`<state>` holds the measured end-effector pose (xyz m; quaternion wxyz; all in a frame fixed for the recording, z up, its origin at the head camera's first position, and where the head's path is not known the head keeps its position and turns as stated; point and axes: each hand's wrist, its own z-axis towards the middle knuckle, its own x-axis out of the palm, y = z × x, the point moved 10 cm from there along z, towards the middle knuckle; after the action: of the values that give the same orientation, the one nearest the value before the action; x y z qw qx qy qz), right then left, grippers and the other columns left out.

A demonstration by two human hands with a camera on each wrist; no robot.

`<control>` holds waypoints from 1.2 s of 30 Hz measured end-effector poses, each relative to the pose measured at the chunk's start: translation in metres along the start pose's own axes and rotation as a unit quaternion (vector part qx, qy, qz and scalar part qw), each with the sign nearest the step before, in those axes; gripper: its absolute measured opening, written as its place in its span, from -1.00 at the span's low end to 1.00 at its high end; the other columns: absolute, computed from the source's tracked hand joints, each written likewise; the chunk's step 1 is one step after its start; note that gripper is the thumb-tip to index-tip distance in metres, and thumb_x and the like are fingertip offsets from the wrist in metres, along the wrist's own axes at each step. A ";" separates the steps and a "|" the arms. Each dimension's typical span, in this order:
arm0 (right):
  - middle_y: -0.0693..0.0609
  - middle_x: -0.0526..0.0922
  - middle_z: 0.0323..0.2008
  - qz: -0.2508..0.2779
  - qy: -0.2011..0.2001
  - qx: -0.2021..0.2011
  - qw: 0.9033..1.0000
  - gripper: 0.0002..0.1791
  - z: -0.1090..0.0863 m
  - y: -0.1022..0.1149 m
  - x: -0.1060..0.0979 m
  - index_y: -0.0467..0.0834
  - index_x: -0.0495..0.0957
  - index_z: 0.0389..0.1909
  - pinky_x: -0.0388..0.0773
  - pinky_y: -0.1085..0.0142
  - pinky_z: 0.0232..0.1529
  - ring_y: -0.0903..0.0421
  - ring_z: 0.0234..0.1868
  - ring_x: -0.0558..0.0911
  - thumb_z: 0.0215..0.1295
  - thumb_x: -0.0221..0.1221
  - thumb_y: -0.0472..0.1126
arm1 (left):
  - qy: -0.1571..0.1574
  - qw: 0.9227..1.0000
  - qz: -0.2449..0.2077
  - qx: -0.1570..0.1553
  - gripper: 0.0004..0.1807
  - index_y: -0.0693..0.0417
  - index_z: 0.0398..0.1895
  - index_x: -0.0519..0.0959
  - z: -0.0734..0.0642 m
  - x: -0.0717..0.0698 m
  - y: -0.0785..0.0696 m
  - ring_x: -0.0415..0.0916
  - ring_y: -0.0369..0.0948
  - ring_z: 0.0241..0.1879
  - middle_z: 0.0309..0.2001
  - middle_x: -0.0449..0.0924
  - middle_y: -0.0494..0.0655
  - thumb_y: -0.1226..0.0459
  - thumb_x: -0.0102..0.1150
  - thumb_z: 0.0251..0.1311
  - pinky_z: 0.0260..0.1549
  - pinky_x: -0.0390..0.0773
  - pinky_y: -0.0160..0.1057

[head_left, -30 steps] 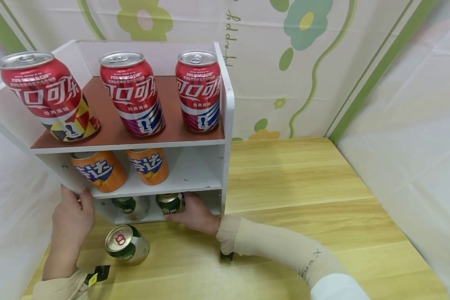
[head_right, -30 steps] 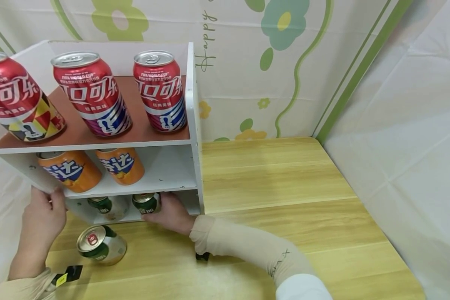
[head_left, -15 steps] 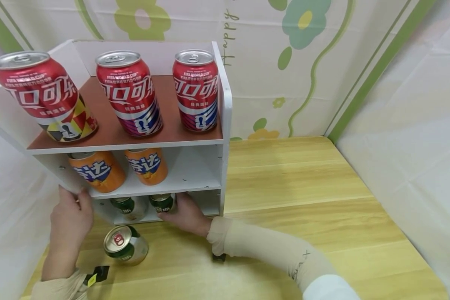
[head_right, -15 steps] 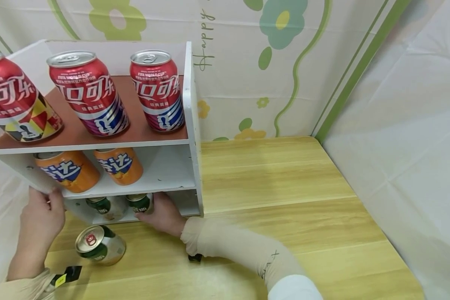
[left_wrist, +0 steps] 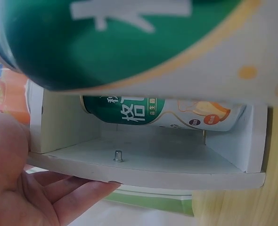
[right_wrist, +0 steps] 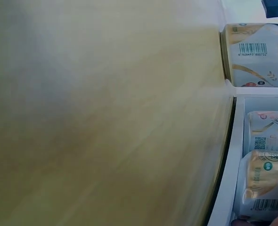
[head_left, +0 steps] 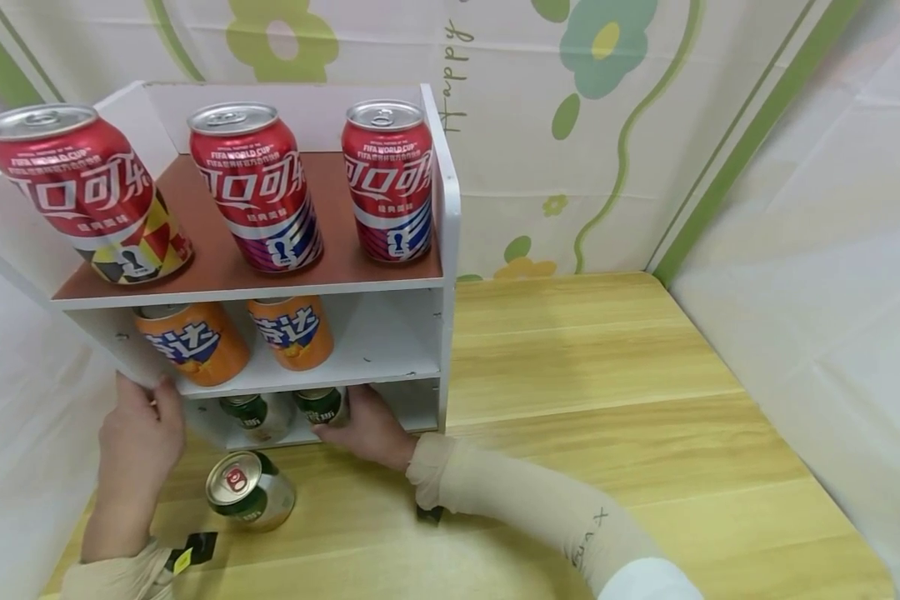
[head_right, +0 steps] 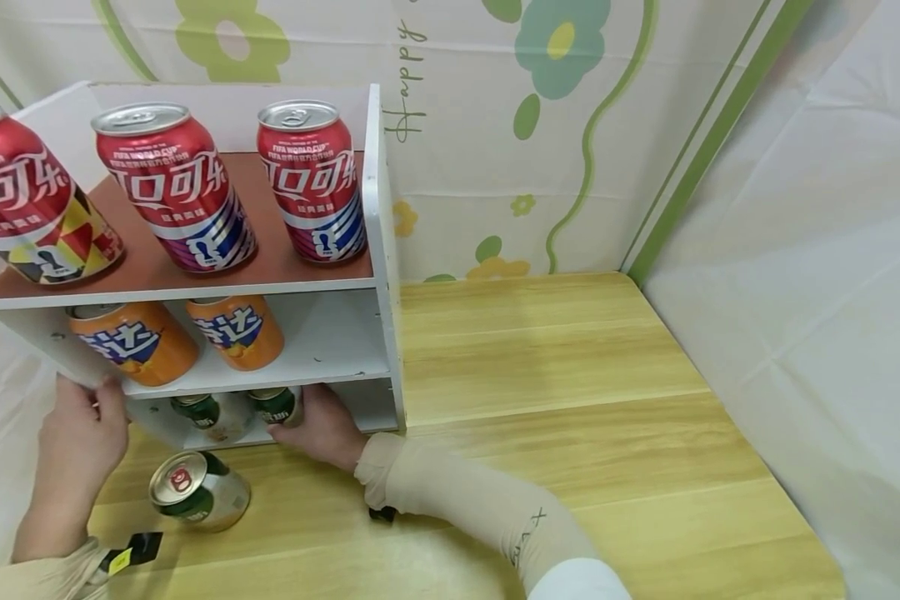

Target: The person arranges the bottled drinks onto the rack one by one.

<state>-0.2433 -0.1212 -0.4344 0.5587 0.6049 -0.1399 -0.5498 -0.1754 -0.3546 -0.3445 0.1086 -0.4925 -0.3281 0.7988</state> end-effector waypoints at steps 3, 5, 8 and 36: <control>0.00 0.36 0.40 0.002 -0.002 0.004 1.000 0.06 0.001 0.000 0.001 -0.04 0.00 0.57 0.28 0.35 0.37 0.17 0.37 0.40 0.17 0.47 -0.24 | 0.004 1.000 0.001 -0.002 -0.50 0.39 0.36 0.13 0.000 0.000 0.001 0.46 0.53 -0.04 0.03 0.46 0.64 0.20 -0.32 0.54 -0.22 0.43 0.43; 0.00 0.36 0.40 0.003 -0.005 0.005 1.000 0.07 0.002 0.000 0.001 -0.05 0.00 0.57 0.28 0.34 0.37 0.17 0.37 0.40 0.17 0.48 -0.24 | 0.005 1.000 0.003 -0.003 -0.50 0.39 0.35 0.13 0.000 -0.001 0.001 0.47 0.52 -0.07 0.02 0.46 0.64 0.19 -0.32 0.54 -0.25 0.43 0.41; -0.02 0.38 0.39 0.003 -0.005 0.009 1.000 0.06 0.002 -0.003 0.002 -0.07 0.02 0.56 0.30 0.35 0.36 0.17 0.36 0.41 0.16 0.48 -0.23 | 0.006 1.000 0.005 -0.002 -0.50 0.39 0.35 0.13 0.000 0.000 0.001 0.48 0.51 -0.08 0.01 0.47 0.63 0.19 -0.33 0.54 -0.27 0.44 0.39; -0.04 0.38 0.41 0.010 0.019 0.053 0.998 0.12 -0.002 -0.016 0.000 -0.10 0.07 0.55 0.29 0.34 0.38 0.12 0.40 0.40 0.07 0.55 -0.08 | 0.001 1.000 0.003 0.000 -0.51 0.38 0.34 0.14 0.001 -0.001 0.001 0.47 0.53 -0.04 0.04 0.46 0.64 0.20 -0.33 0.54 -0.21 0.43 0.43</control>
<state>-0.2491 -0.1150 -0.4484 0.5341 0.6427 -0.1642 -0.5241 -0.1756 -0.3556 -0.3443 0.1067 -0.4938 -0.3264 0.7989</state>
